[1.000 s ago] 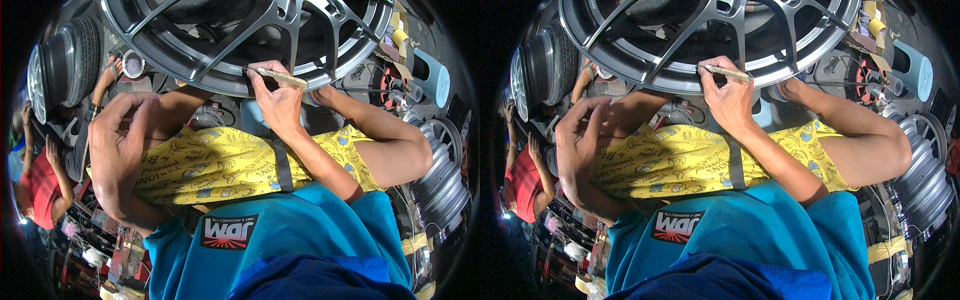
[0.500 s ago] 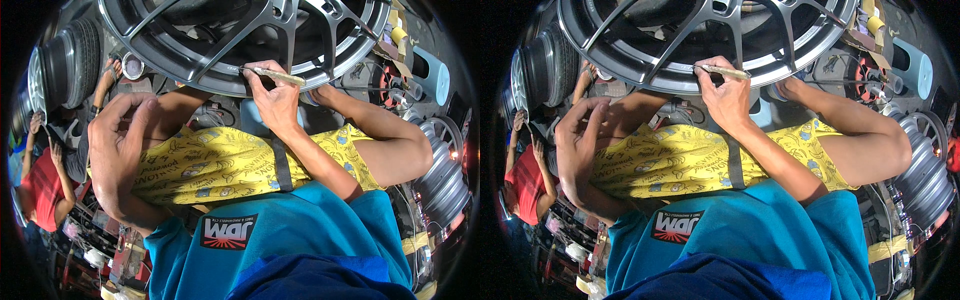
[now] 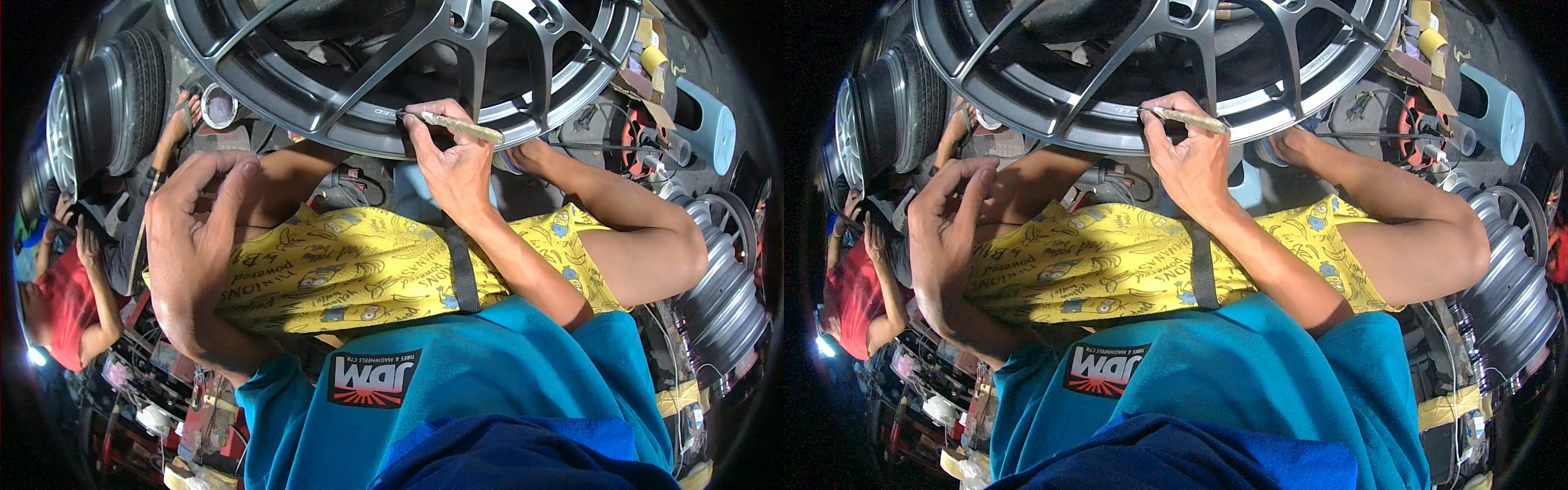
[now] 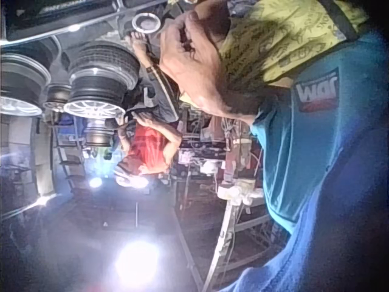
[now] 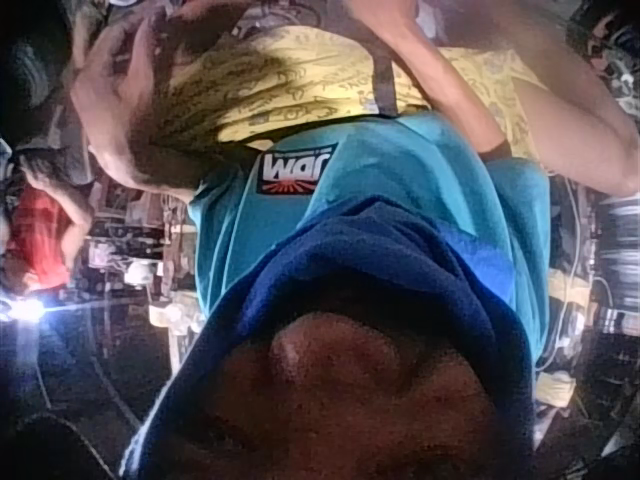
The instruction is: The person applies a substance to the edge of a car wheel rim using a small brush while sitting on the floor, rotating the wheel by hand to access different sections.
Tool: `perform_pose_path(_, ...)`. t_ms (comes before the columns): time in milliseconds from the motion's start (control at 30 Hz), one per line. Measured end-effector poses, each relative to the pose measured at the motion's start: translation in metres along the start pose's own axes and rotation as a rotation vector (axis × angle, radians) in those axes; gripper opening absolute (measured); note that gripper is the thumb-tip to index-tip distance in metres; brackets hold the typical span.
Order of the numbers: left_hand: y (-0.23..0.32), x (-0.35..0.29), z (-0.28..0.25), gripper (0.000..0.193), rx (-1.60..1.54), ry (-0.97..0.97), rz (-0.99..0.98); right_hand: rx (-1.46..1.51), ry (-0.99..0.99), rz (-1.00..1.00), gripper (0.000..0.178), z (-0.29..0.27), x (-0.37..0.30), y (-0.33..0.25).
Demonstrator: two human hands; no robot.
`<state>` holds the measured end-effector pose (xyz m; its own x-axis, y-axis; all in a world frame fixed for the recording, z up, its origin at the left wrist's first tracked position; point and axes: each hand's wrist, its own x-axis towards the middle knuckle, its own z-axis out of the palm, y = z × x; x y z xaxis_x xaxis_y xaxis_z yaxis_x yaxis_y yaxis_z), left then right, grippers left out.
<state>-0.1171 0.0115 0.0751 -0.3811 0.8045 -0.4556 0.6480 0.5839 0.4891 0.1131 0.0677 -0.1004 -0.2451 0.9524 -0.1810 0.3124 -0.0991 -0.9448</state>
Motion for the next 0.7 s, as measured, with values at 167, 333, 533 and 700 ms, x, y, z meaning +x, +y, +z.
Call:
perform_pose_path(167,-0.0005,0.0003,-0.0004,0.019,0.018,0.003,0.030,-0.005,0.001,0.003,0.010,0.0005,0.0001,-0.0024)
perform_pose_path(333,0.0020,0.0001,-0.0018,0.020,0.048,-0.003,0.051,-0.007,0.009,-0.004,0.010,0.0018,0.0000,-0.0023)
perform_pose_path(533,0.0030,0.0000,-0.0021,0.020,0.034,-0.006,0.052,0.003,0.007,-0.002,0.010,0.0024,-0.0001,-0.0013)
perform_pose_path(700,0.0037,0.0001,-0.0015,0.021,0.007,-0.008,0.018,0.011,0.023,-0.012,0.010,0.0047,0.0002,0.0024)
